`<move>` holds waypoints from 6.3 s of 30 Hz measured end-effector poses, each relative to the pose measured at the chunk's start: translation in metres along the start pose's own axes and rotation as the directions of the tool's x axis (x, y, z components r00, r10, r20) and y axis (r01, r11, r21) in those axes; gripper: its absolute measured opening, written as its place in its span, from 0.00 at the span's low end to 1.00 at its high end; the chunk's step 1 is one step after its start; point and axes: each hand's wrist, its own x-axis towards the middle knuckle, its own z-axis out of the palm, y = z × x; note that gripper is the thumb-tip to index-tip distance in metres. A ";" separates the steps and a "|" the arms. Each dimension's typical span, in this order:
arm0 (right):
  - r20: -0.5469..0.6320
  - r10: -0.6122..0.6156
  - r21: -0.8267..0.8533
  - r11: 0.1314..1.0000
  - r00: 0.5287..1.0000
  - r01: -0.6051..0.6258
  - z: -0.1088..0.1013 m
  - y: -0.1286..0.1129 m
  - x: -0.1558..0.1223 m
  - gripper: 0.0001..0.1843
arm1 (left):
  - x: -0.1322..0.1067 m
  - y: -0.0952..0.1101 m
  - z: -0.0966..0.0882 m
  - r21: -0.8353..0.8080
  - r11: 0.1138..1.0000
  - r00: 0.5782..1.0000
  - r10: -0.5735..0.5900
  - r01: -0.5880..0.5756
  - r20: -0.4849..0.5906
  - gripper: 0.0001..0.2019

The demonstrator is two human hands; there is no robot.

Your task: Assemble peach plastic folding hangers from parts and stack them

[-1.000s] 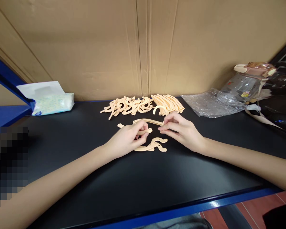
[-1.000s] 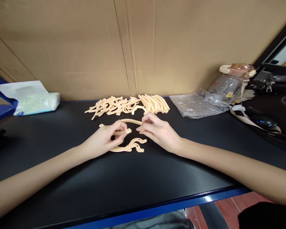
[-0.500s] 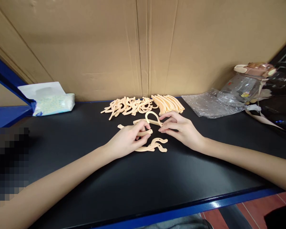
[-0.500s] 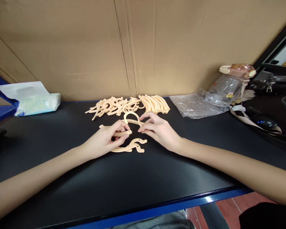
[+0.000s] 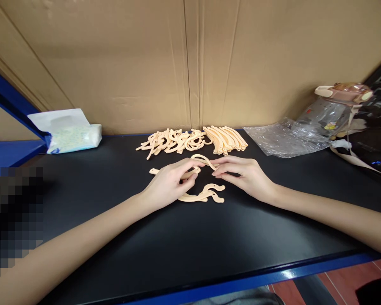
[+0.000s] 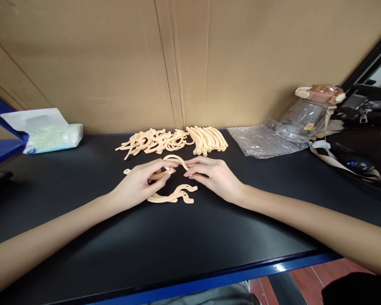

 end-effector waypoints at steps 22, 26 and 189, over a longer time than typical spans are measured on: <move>0.106 -0.127 -0.110 0.984 0.986 0.138 0.002 -0.001 0.003 0.12 | -0.001 0.004 0.002 -0.119 0.992 0.996 -0.056 0.047 -0.075 0.23; 0.096 -0.075 -0.063 0.995 0.993 0.081 0.003 0.001 0.002 0.12 | 0.000 0.005 0.002 -0.108 0.994 0.997 -0.028 0.020 -0.078 0.09; 0.197 0.087 -0.385 0.923 0.977 -0.005 -0.004 0.006 0.005 0.14 | 0.002 -0.008 -0.013 -0.174 0.926 0.942 -0.333 0.335 0.044 0.16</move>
